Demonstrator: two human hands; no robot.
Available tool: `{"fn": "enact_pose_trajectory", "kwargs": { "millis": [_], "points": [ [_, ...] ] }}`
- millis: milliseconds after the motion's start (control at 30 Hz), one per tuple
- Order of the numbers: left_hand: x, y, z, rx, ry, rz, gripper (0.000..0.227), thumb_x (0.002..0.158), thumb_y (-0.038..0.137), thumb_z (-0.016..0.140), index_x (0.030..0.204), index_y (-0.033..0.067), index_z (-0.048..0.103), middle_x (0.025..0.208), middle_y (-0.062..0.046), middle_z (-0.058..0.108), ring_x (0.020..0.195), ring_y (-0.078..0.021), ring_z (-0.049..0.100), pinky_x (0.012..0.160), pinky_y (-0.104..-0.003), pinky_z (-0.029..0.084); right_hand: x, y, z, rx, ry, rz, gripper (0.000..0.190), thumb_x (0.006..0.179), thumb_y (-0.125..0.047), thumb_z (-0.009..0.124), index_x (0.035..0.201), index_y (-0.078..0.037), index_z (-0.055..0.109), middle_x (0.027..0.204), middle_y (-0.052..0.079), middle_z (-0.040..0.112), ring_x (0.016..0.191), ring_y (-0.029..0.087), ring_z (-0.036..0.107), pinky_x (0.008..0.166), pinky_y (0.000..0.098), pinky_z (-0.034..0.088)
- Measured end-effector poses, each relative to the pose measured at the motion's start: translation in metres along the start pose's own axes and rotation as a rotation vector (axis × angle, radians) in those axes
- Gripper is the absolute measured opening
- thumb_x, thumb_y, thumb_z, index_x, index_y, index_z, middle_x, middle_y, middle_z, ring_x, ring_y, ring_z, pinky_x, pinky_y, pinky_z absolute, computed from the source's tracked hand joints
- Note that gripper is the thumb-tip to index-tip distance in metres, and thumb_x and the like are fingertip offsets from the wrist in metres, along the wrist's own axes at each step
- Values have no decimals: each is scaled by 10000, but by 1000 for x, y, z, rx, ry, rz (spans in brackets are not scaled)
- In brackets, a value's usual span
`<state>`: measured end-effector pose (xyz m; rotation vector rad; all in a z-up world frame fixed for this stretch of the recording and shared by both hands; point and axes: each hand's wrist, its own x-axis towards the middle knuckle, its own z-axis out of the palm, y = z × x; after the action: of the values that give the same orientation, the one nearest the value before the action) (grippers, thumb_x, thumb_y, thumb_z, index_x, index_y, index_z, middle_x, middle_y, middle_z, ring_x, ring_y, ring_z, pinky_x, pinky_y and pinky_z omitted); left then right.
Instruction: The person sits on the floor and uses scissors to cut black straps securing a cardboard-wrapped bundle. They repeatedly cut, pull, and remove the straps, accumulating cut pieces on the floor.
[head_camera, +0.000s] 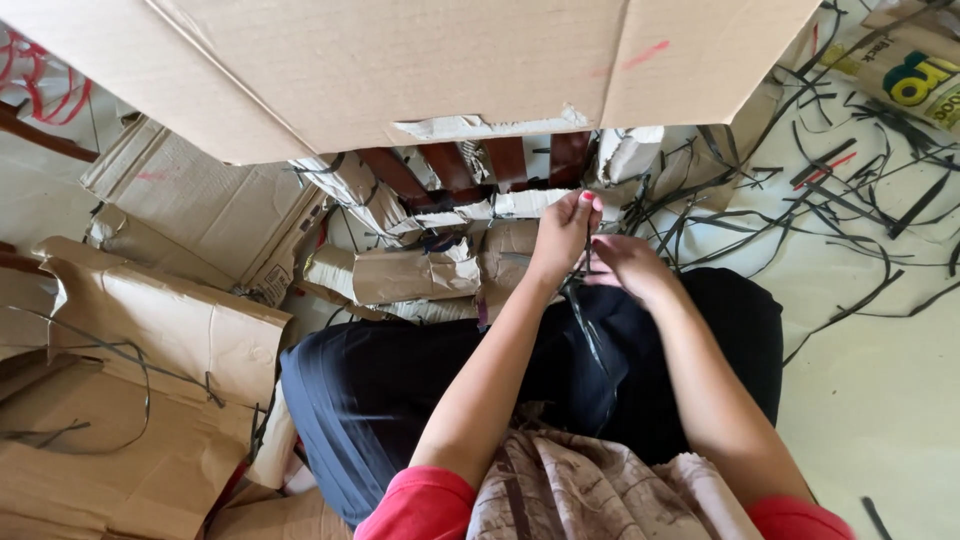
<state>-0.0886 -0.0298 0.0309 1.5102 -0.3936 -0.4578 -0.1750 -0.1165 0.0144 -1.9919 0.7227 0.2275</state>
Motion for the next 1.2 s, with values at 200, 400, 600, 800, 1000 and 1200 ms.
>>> {"fn": "enact_pose_trajectory", "kwargs": {
  "millis": [200, 400, 600, 800, 1000, 1200],
  "points": [
    [-8, -5, -4, 225, 9, -111, 375, 1061, 336, 511, 786, 169, 705, 585, -24, 612, 612, -202, 563, 633, -354, 498, 90, 72, 37, -758, 204, -494, 220, 1000, -144, 547, 1172, -22, 607, 980, 193, 681, 897, 336, 741, 720, 435, 609],
    [-19, -12, 3, 203, -33, -116, 371, 1061, 286, 476, 768, 155, 663, 580, -28, 584, 632, -235, 584, 658, -348, 508, 107, 76, 45, -438, 324, -392, 409, 1071, -446, 445, 784, -163, 511, 672, 67, 579, 767, 327, 678, 700, 421, 534],
    [-3, -2, -17, 366, 26, -62, 407, 1050, 321, 482, 709, 179, 653, 568, -49, 619, 655, -288, 638, 683, -388, 538, 45, -5, -5, 1122, -191, -147, 421, 1056, -207, 539, 644, -154, 471, 637, -73, 600, 585, 50, 572, 628, 115, 434],
    [2, 0, -19, 344, 45, 57, 355, 1049, 254, 474, 736, 170, 619, 570, -60, 621, 622, -306, 637, 661, -401, 541, 84, 48, 15, 1681, -180, -41, 365, 905, -224, 750, 1136, 36, 637, 1369, 220, 579, 1478, 401, 441, 1198, 527, 359],
    [-6, -21, -10, 647, 25, 287, 192, 980, 196, 528, 823, 146, 626, 617, -120, 649, 675, -412, 693, 618, -496, 565, 119, 73, 75, 1137, 454, -30, 229, 954, -232, 753, 832, -38, 751, 870, 119, 728, 868, 188, 687, 872, 371, 512],
    [3, -67, -4, 944, 2, 522, 83, 912, 207, 558, 883, 161, 621, 674, -106, 650, 642, -406, 703, 600, -487, 592, 107, 30, 71, 1002, 467, -45, 226, 958, -182, 681, 826, 0, 702, 787, 110, 654, 846, 71, 502, 792, 317, 457]
  ]
}}
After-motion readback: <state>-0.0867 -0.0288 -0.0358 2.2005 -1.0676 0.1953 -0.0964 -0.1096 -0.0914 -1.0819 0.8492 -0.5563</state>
